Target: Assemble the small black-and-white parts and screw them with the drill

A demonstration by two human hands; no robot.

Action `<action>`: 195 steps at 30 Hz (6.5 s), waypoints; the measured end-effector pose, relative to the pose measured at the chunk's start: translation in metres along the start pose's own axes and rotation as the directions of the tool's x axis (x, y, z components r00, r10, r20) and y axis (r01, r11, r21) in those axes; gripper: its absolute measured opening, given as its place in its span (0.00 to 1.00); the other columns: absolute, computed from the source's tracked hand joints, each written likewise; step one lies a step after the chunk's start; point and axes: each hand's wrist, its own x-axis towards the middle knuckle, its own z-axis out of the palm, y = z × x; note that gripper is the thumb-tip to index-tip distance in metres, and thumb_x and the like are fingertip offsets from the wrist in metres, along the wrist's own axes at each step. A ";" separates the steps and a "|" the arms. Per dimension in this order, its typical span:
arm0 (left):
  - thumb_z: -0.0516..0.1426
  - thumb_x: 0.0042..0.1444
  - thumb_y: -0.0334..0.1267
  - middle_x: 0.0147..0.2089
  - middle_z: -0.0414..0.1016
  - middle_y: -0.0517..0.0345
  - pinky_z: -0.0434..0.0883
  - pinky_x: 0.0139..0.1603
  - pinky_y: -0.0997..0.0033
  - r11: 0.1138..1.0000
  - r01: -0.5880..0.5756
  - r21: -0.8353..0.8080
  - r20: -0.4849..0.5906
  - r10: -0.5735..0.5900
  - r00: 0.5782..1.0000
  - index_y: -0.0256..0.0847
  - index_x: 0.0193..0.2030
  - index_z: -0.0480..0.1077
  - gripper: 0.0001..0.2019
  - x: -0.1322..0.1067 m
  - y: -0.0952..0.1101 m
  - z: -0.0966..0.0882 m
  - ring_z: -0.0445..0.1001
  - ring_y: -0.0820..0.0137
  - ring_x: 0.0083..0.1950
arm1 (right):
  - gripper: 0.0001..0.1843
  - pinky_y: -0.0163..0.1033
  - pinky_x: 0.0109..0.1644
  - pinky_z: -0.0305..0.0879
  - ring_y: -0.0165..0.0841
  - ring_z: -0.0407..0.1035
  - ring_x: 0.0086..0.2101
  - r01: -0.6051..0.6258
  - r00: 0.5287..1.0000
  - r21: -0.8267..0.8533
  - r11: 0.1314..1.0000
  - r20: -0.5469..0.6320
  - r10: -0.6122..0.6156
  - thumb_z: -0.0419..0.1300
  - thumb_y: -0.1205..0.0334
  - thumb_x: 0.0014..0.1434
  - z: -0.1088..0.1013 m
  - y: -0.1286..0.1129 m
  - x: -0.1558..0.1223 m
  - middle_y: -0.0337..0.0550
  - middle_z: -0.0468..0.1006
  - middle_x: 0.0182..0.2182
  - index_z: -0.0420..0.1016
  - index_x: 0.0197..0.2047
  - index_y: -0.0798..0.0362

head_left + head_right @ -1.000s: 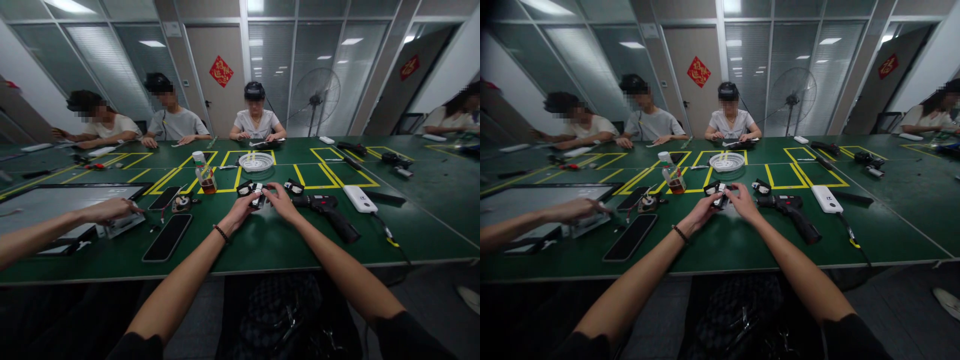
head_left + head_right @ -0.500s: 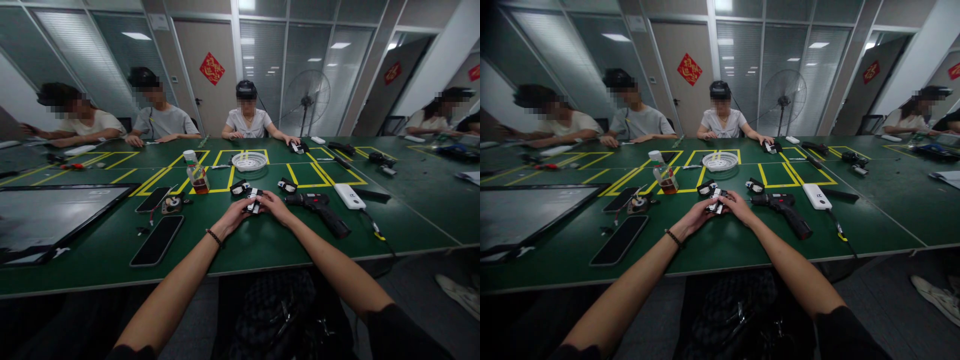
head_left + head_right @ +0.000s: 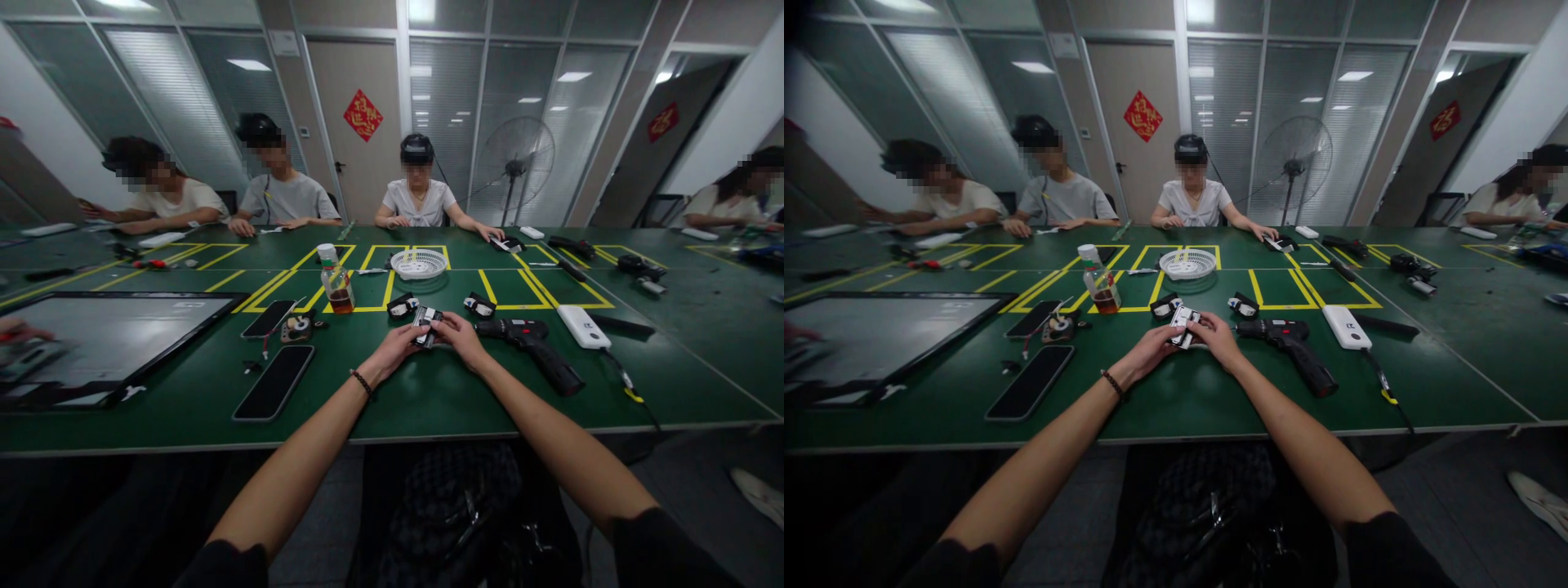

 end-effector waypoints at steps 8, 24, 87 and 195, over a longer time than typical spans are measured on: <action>0.64 0.53 0.44 0.49 0.78 0.44 0.72 0.55 0.61 1.000 0.013 0.011 -0.006 -0.013 1.000 0.35 0.49 0.76 0.19 -0.006 0.005 0.003 0.77 0.62 0.50 | 0.23 0.39 0.42 0.74 0.35 0.75 0.39 0.009 1.000 -0.018 1.000 0.011 -0.009 0.67 0.52 0.53 0.001 -0.003 -0.002 0.44 0.80 0.42 0.75 0.49 0.52; 0.65 0.51 0.44 0.47 0.78 0.45 0.75 0.47 0.67 0.999 -0.050 -0.013 -0.086 0.049 0.995 0.35 0.47 0.76 0.20 -0.003 0.000 -0.002 0.77 0.65 0.45 | 0.30 0.46 0.44 0.73 0.35 0.73 0.37 0.188 0.981 -0.500 0.845 0.133 -0.140 0.62 0.46 0.57 -0.009 -0.030 -0.011 0.49 0.72 0.53 0.68 0.60 0.49; 0.69 0.41 0.49 0.44 0.78 0.46 0.69 0.49 0.63 0.817 -0.152 0.556 -0.383 0.414 0.826 0.40 0.49 0.72 0.28 -0.012 0.003 -0.010 0.76 0.59 0.46 | 0.12 0.37 0.24 0.65 0.29 0.61 0.21 -0.174 0.973 0.051 0.983 -0.144 0.180 0.61 0.61 0.51 -0.064 -0.056 -0.142 0.43 0.75 0.27 0.75 0.40 0.54; 0.65 0.46 0.56 0.44 0.80 0.44 0.74 0.43 0.65 0.789 -0.051 0.612 -0.405 0.368 0.837 0.37 0.48 0.69 0.29 0.000 -0.014 -0.014 0.79 0.63 0.42 | 0.13 0.37 0.23 0.67 0.28 0.63 0.21 -0.162 0.972 0.097 0.982 -0.154 0.176 0.66 0.60 0.51 -0.060 -0.058 -0.144 0.49 0.79 0.36 0.75 0.40 0.58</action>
